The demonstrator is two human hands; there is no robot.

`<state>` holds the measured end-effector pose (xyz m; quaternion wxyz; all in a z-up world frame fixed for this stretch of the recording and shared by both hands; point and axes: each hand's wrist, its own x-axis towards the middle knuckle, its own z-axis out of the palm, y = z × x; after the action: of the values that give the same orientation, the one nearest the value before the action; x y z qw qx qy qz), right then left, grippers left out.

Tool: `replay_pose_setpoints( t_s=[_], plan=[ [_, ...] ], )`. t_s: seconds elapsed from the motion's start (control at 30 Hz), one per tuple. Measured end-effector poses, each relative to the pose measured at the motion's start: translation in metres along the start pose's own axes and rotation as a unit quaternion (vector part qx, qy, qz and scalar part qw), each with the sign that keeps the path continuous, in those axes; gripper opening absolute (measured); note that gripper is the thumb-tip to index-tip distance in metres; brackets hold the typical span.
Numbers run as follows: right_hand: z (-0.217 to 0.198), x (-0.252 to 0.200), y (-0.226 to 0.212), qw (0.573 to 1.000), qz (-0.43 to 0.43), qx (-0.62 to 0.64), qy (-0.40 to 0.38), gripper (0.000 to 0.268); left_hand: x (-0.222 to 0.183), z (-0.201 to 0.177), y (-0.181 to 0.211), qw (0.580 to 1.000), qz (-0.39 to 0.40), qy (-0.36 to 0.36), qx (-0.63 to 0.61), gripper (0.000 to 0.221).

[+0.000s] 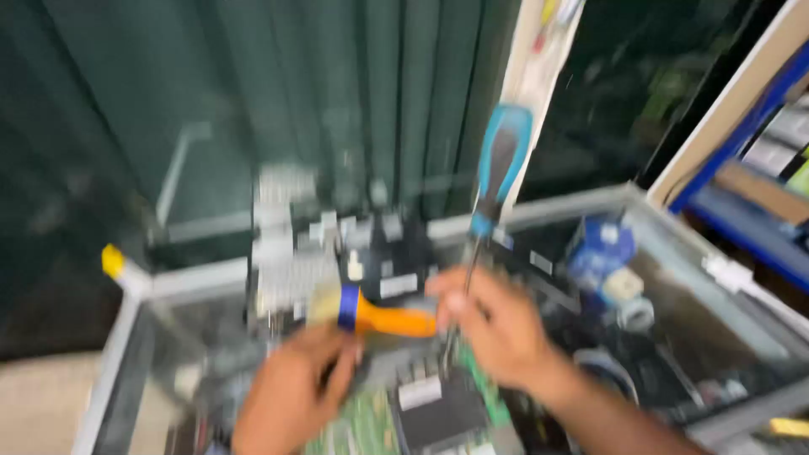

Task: Disassembling a laptop by removing screws and an internal component using a screwdriver and a cleaning brush.

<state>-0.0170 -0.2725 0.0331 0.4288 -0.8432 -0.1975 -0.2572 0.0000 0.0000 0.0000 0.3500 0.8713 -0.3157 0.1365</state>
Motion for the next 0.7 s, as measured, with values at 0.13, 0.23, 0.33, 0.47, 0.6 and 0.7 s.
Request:
replay_pose_setpoints(
  t_s=[0.13, 0.23, 0.33, 0.47, 0.6, 0.7],
  plan=[
    [-0.006, 0.018, -0.013, 0.999, -0.019, 0.042, -0.007, 0.031, 0.020, -0.017, 0.015, 0.999, -0.041, -0.020, -0.006, 0.022],
    [-0.005, 0.009, -0.016, 0.999, -0.040, 0.027, -0.008, 0.029, 0.010, -0.016, 0.020, 0.999, -0.033, -0.017, -0.008, 0.021],
    [-0.008, 0.016, -0.019, 0.999, -0.038, 0.031, -0.011, 0.035, 0.018, -0.019, 0.018, 0.992, -0.110, -0.060, -0.007, 0.023],
    [-0.007, 0.009, -0.022, 0.998, -0.039, 0.043, -0.022, 0.035, 0.009, -0.015, 0.019, 0.997, -0.068, -0.033, -0.008, 0.022],
    [-0.008, 0.010, -0.018, 0.999, -0.034, 0.033, -0.024, 0.033, 0.009, -0.013, 0.014, 0.999, -0.036, -0.015, 0.007, 0.023],
    [-0.009, 0.011, -0.021, 0.998, -0.033, 0.045, -0.028, 0.036, 0.010, -0.014, 0.021, 0.998, -0.064, -0.024, -0.013, 0.022]
  ],
)
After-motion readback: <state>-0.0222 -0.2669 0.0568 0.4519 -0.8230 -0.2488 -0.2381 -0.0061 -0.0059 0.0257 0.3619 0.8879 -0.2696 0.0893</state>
